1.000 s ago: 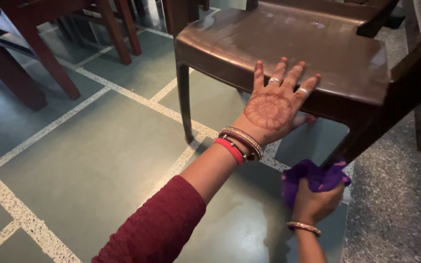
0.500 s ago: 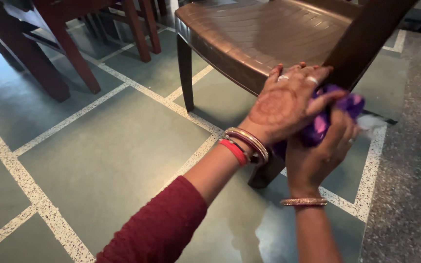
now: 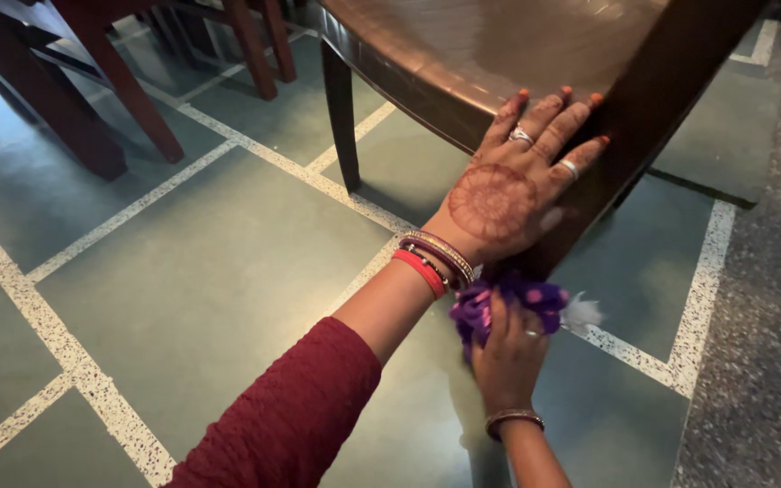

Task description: The person wipes down multiple plastic chairs using a purple cloth, cleaning the backrests, seats, and legs while sitting on the floor.

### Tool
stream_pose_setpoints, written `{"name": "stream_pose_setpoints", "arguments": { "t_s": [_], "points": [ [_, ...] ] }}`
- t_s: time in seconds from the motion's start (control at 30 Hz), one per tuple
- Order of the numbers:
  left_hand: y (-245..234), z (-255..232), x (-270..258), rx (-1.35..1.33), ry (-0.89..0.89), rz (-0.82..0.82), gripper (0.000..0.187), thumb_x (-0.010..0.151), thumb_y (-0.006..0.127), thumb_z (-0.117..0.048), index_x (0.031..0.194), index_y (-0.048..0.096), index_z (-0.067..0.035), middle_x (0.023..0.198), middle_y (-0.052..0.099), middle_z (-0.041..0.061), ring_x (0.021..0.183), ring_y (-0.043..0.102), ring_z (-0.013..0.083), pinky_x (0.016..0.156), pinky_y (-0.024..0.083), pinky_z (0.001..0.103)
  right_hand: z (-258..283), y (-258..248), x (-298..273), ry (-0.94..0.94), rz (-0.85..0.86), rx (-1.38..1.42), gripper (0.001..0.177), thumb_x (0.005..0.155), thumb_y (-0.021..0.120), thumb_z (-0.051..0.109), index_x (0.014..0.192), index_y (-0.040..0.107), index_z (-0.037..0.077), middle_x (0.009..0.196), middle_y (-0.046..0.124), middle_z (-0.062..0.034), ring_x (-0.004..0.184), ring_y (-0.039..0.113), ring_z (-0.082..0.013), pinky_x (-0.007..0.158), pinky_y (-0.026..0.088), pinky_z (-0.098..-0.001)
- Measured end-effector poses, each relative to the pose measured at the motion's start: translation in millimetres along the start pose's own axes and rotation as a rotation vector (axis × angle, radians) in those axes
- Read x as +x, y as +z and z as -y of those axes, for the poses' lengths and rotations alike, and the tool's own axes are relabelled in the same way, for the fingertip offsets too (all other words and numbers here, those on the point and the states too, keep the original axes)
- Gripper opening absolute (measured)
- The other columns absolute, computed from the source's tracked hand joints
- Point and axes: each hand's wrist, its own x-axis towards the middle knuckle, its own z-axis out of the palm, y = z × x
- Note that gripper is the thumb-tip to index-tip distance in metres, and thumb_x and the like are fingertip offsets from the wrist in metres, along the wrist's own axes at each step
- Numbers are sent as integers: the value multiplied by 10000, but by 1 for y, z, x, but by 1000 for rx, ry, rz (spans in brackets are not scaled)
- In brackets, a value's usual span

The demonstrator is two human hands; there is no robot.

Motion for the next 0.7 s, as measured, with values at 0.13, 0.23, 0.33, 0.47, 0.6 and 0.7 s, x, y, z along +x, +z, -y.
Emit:
{"name": "stream_pose_setpoints", "arguments": {
  "t_s": [0.13, 0.23, 0.33, 0.47, 0.6, 0.7],
  "points": [
    [0, 1, 1, 6, -7, 2, 665, 849, 745, -300, 1458, 529, -141, 1625, 318, 127, 1531, 279, 338, 1295, 155, 545, -18, 27, -36, 37, 311, 18, 747, 699, 816, 280, 1386, 542, 179, 1208, 651, -90, 1130, 589, -338, 965, 443, -557],
    [-1, 1, 2, 62, -17, 17, 580, 926, 686, -267, 1475, 531, -163, 1637, 355, 106, 1542, 307, 319, 1307, 176, 521, -27, 22, -28, 43, 265, 148, 685, 732, 801, 275, 1366, 562, 170, 1159, 674, -111, 1107, 604, -355, 963, 460, -543],
    [0, 5, 4, -44, -43, -7, 518, 1020, 612, -367, 1484, 509, -160, 1603, 397, 110, 1536, 344, 311, 1306, 185, 508, -18, -15, 14, -59, -68, 177, 756, 660, 805, 216, 1363, 571, 69, 1166, 688, -166, 1069, 600, -420, 924, 454, -560],
    [5, 11, 1, -188, -72, -103, 539, 1085, 532, -425, 1545, 451, -156, 1632, 425, 110, 1540, 388, 276, 1327, 216, 460, -18, -96, 118, -31, -589, 255, 664, 954, 910, 192, 1500, 535, 153, 1475, 638, -100, 1265, 616, -301, 1126, 477, -498],
    [9, 13, -1, -291, -115, -150, 585, 1099, 517, -446, 1575, 429, -117, 1618, 472, 123, 1553, 407, 260, 1352, 226, 452, -32, -163, 193, -86, -613, 176, 839, 942, 796, 162, 1614, 293, 180, 1627, 352, -47, 1522, 409, -256, 1276, 380, -406],
    [6, 10, -1, -261, -97, -168, 566, 1074, 539, -470, 1479, 545, -75, 1569, 500, 150, 1533, 406, 268, 1347, 237, 454, -22, -159, 199, -31, -563, -7, 848, 852, 815, 146, 1597, 435, 284, 1566, 411, -68, 1452, 452, -307, 1208, 427, -475]
  ]
}}
